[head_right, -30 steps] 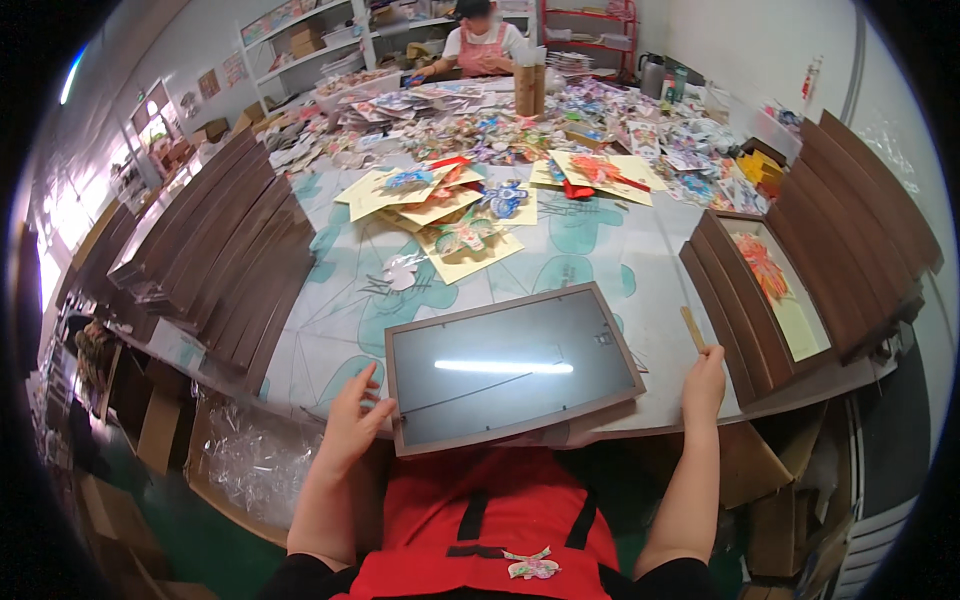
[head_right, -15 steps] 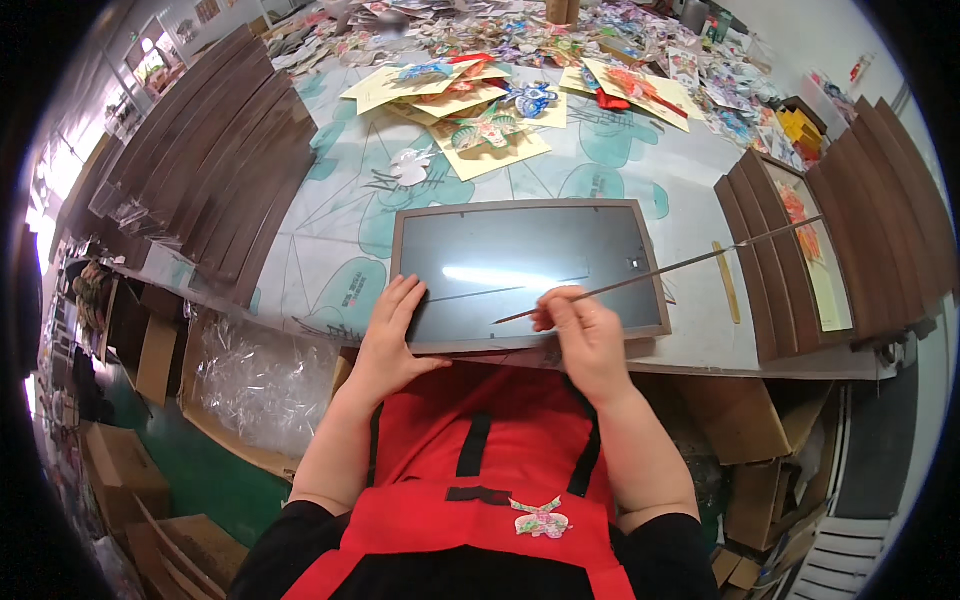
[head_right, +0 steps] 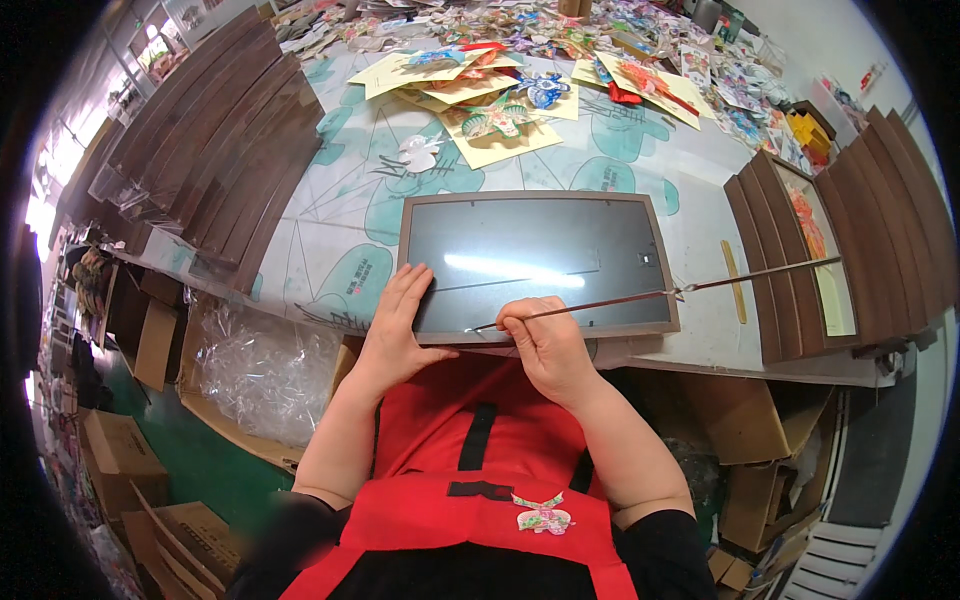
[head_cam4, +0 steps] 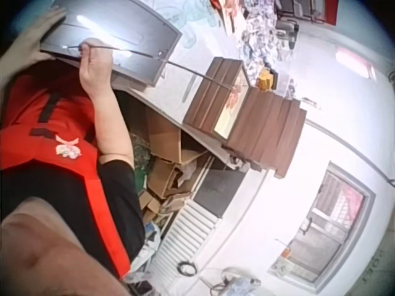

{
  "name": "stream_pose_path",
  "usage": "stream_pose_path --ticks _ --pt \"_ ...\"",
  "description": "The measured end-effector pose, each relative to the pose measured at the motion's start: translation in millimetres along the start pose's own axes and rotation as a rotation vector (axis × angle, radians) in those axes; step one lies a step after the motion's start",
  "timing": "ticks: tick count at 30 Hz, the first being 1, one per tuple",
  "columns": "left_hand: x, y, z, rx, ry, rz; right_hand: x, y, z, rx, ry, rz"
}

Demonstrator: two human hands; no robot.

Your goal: The person assembles wooden frames by inserting a decorative paper cutout into a frame, placing a backing board, and securing the back panel. They use a small wooden stick to press the backing into place and wrap the finished frame in plastic film.

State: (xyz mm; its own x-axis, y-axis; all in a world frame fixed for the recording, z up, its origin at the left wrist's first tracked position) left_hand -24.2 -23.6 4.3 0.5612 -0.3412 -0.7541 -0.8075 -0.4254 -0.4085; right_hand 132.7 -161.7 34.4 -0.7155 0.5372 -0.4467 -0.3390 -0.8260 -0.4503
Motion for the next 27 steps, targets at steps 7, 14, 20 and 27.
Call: stream_pose_path --ticks 7,14,20,27 --pt "0.5 0.2 -1.4 -0.009 -0.005 0.009 -6.1 -5.9 11.0 -0.153 0.182 0.017" --pt "0.5 -0.2 -2.3 -0.010 0.021 0.006 -41.5 6.4 -2.9 -0.096 0.268 -0.017" --pt "0.0 -0.2 -3.3 -0.019 0.025 0.012 -81.8 24.4 -18.9 0.029 0.337 -0.090" --pt "0.5 -1.0 -4.4 -0.017 0.008 0.003 -126.4 46.3 -39.5 0.194 0.258 -0.197"
Point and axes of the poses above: each hand's wrist, its own y-axis away from the middle knuckle, its own x-axis out of the palm, z = x × y, the point moved 4 cm from there along -y, towards the middle knuckle, and after that the axes turned 4 degrees about x, right-handed, at the moved point
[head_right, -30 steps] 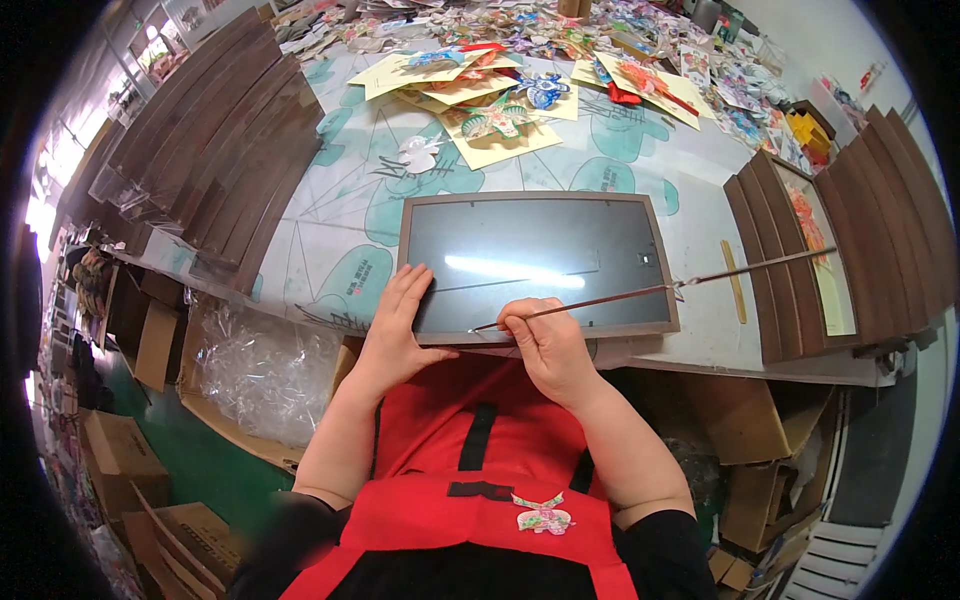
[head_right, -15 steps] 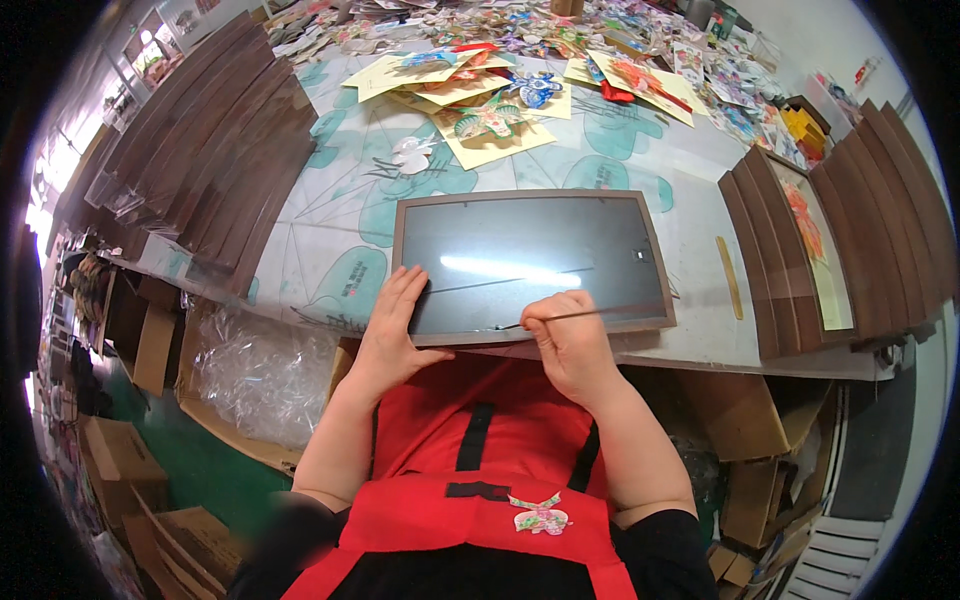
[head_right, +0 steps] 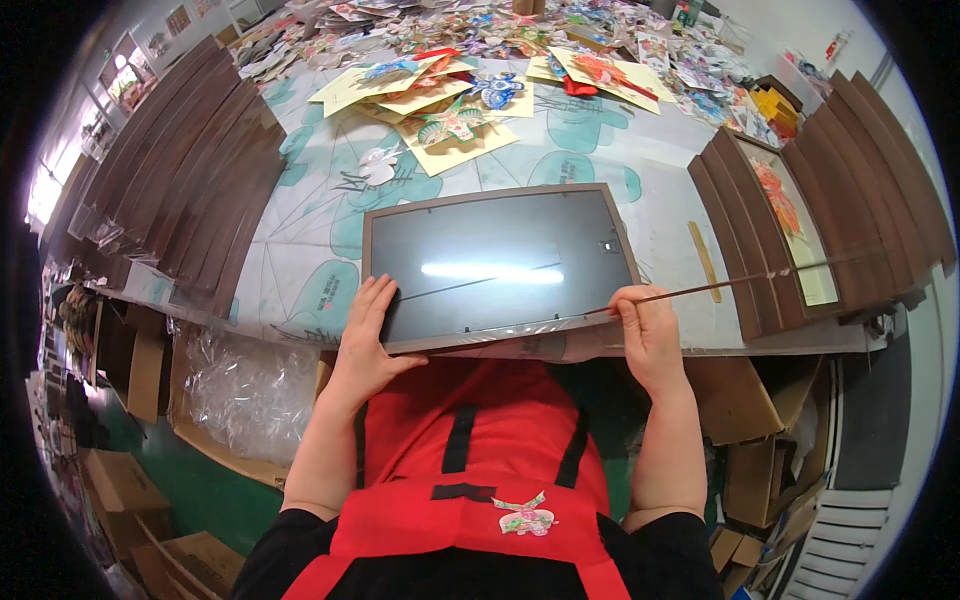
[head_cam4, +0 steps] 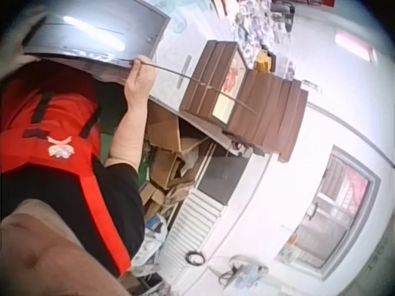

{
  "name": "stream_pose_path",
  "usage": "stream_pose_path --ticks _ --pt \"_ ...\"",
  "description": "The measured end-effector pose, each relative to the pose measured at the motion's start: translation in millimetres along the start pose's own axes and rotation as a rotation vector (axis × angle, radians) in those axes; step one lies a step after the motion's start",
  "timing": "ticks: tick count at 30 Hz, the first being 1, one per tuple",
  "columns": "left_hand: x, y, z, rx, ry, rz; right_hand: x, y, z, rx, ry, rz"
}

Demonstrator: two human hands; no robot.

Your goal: The person assembles wooden frames by inserting a decorative paper cutout into a frame, placing a backing board, and securing the back panel. They use a small wooden stick to press the backing into place and wrap the finished frame in plastic film.

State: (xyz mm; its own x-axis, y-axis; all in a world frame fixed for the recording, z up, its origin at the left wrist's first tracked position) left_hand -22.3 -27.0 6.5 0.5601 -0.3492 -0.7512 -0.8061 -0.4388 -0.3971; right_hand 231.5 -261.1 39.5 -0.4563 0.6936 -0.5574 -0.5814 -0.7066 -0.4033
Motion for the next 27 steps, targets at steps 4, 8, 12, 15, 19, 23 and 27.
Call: stream_pose_path --ticks 4,8,12,15,19,23,27 --pt "0.6 0.4 0.5 -0.013 -0.014 0.009 -26.9 1.7 -15.2 0.131 0.016 -0.087" --pt "2.1 -0.4 -0.2 -0.007 -0.018 0.011 -56.8 -0.7 -51.4 0.248 -0.112 -0.346" --pt "0.4 2.3 -1.2 -0.002 -0.033 0.005 -69.7 1.7 -118.4 0.479 0.191 -0.211" --pt "2.3 0.6 -1.5 0.014 -0.032 0.019 -66.2 -2.1 -135.0 0.505 0.467 -0.123" --pt "2.4 2.0 -0.7 -0.006 -0.019 0.007 -60.3 -8.5 -113.6 0.422 0.408 -0.235" --pt "3.5 4.0 0.1 -0.011 -0.032 -0.005 -32.6 -8.1 -52.5 0.384 -1.264 -0.265" --pt "0.7 3.6 -5.6 0.016 -0.065 -0.013 -5.7 0.5 0.3 0.321 -1.734 -0.059"
Point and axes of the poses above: each hand's wrist, its own y-axis away from the middle knuckle, its own x-axis out of the palm, z = x × y, the point moved 4 cm from there along -y, towards the middle knuckle, and after that the axes turned 4 degrees about x, right-handed, at the moved point
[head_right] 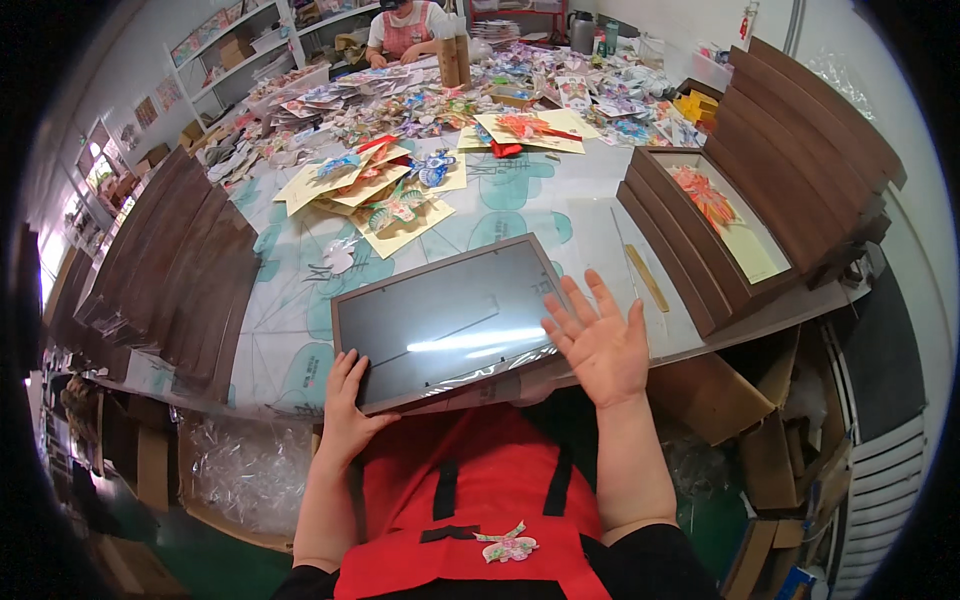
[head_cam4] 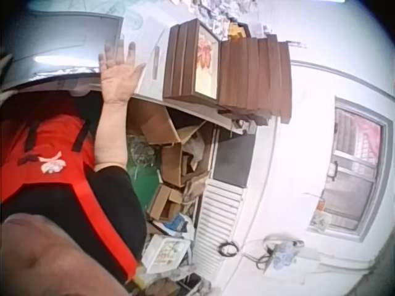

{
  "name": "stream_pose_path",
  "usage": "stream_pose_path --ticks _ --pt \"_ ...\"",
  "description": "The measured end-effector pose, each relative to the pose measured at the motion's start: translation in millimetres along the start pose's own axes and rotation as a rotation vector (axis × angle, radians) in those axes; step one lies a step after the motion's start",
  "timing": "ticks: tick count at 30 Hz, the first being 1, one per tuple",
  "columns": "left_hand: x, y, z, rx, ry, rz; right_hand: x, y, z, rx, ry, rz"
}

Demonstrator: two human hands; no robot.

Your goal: The person assembles wooden frames by inserting a decorative paper cutout into a frame, placing a backing board, and securing the back panel. They use a small wooden stick to press the backing into place and wrap the finished frame in plastic film.

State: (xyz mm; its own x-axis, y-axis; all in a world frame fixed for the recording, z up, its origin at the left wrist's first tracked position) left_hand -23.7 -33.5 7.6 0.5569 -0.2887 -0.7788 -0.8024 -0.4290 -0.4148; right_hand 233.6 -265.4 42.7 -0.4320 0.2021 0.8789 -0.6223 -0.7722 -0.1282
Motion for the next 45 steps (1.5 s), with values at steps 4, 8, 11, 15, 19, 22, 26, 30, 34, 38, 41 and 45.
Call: stream_pose_path --ticks 4,8,11,15,19,22,26,30,34,38,41,45 --pt "-4.5 7.1 -2.4 -0.047 0.103 -0.048 14.3 7.3 -17.0 0.045 -0.066 0.010" --pt "-13.3 26.0 1.8 -0.068 0.188 -0.207 -6.9 14.3 -18.3 -0.020 0.228 -0.165" --pt "-17.4 41.3 -0.8 -0.082 0.173 -0.239 -26.0 25.7 -22.5 -0.216 0.813 -0.289" --pt "-15.4 66.5 -0.9 -0.143 0.177 -0.248 -9.2 44.6 -33.8 -0.512 1.653 -0.207" --pt "-17.4 71.9 -7.5 -0.123 0.157 -0.261 1.5 47.5 -56.1 -0.511 2.097 -0.069" --pt "-15.7 66.0 -12.2 -0.075 0.138 -0.259 2.9 41.4 -62.6 -0.455 2.165 -0.018" --pt "-10.3 41.6 -18.0 0.025 0.131 -0.252 9.2 27.4 -66.0 -0.461 2.192 0.066" --pt "-4.7 13.5 -32.5 0.109 0.134 -0.197 9.2 17.1 -71.3 -0.493 2.161 0.160" --pt "6.7 -9.8 -46.9 0.244 0.074 -0.055 10.6 16.0 -73.3 -0.491 2.219 0.097" --pt "30.0 -32.5 -64.0 0.298 -0.050 0.176 11.0 19.0 -78.3 -0.479 2.249 0.076" --pt "52.2 -45.8 -69.3 0.333 -0.160 0.227 17.8 17.8 -80.8 -0.459 2.265 0.078" --pt "73.5 -59.8 -73.4 0.415 -0.236 0.249 13.1 9.3 -77.3 -0.519 2.186 0.097"
Point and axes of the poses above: each hand's wrist, its own y-axis away from the middle knuckle, its own x-axis out of the palm, z = x × y, the point moved 4 cm from there along -y, towards the middle knuckle, and after that the axes turned 4 degrees about x, right-handed, at the moved point
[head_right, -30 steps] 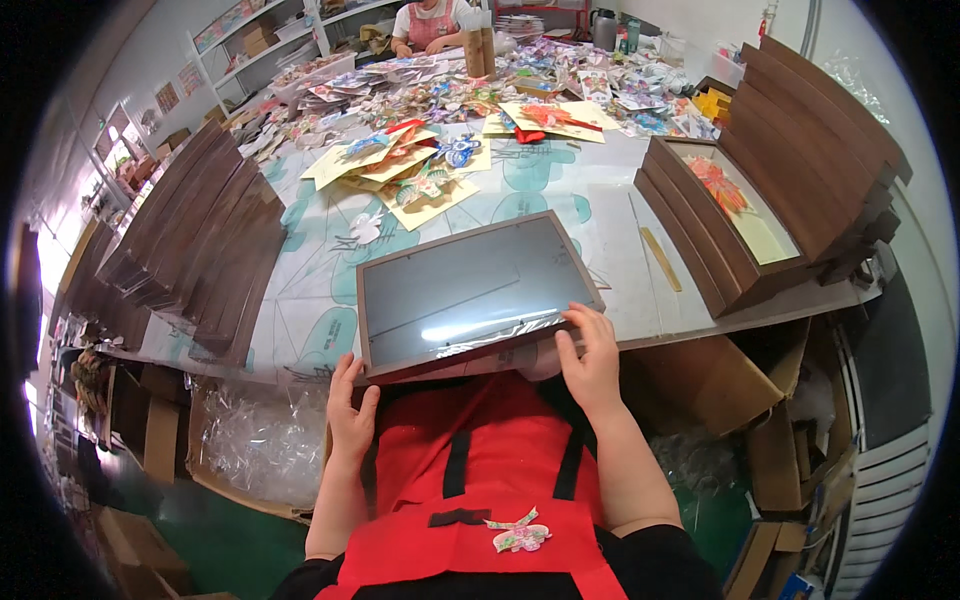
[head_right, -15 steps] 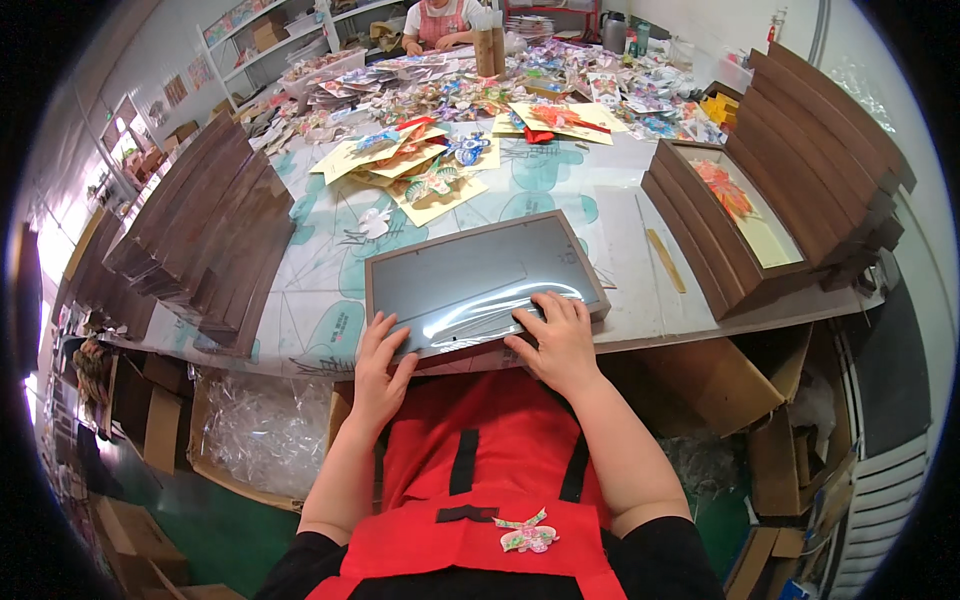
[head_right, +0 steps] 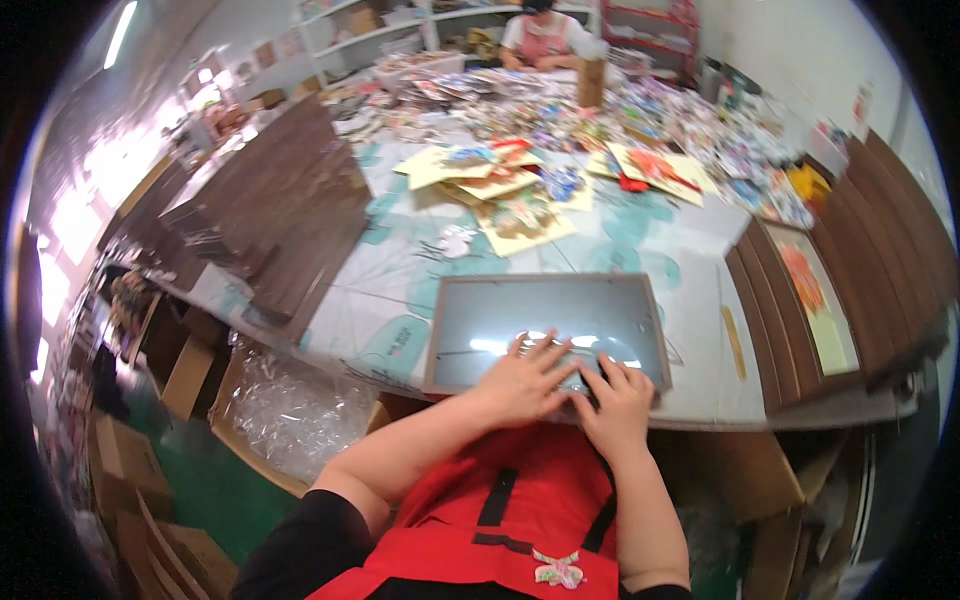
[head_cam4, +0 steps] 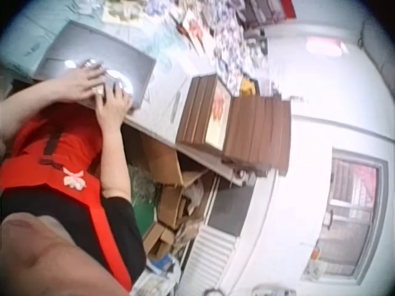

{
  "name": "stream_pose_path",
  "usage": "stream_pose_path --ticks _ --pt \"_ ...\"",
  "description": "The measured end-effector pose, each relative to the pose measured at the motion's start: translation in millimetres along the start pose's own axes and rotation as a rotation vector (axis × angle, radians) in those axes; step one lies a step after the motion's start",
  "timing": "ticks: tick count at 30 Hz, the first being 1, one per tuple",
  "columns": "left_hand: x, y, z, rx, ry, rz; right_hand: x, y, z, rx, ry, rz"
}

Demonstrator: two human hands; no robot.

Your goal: The person assembles wooden frames by inserting a decorative paper cutout into a frame, placing a backing board, and securing the back panel. They use a small wooden stick to press the backing into place and wrap the finished frame in plastic film.

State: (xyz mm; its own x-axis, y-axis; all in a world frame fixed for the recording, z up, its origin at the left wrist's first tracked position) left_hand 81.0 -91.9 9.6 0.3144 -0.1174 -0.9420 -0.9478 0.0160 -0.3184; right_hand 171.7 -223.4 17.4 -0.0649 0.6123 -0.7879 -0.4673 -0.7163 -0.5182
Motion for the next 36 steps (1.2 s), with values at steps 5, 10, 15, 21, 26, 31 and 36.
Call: stream_pose_path --ticks 5,10,15,21,26,31,36 --pt "-6.5 -0.7 -5.3 0.055 -0.014 0.070 -15.3 -15.4 -35.6 0.180 0.034 -0.167" --pt "-10.4 0.8 -6.8 0.023 0.038 0.095 -6.1 -9.8 -73.7 0.375 -0.118 -0.062" --pt "-8.6 -1.0 -7.0 0.002 0.040 0.138 -8.0 -15.0 -101.8 0.368 -0.254 -0.171" --pt "0.4 -3.7 -3.9 0.010 0.066 0.149 -31.0 -41.7 -72.7 0.555 -0.066 -0.013" --pt "4.2 -30.8 1.0 0.065 0.108 0.083 1.6 -36.1 -48.2 0.222 -0.085 -0.080" --pt "24.6 -54.5 38.4 -0.016 0.474 -0.099 5.0 -37.4 -40.1 0.181 0.064 -0.004" --pt "6.3 -22.3 123.1 -0.849 1.407 -0.610 3.5 -41.0 -37.7 0.181 0.155 0.238"
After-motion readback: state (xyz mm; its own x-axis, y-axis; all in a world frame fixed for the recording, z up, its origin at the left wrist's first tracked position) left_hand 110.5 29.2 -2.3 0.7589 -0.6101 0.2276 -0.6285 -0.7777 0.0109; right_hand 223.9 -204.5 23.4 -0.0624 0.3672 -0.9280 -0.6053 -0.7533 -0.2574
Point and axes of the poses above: each hand's wrist, its own y-axis away from the middle knuckle, its own x-axis out of the palm, z = x × y, the point moved 4 cm from there along -y, towards the middle knuckle, and after that the axes turned 4 degrees about x, right-handed, at the moved point
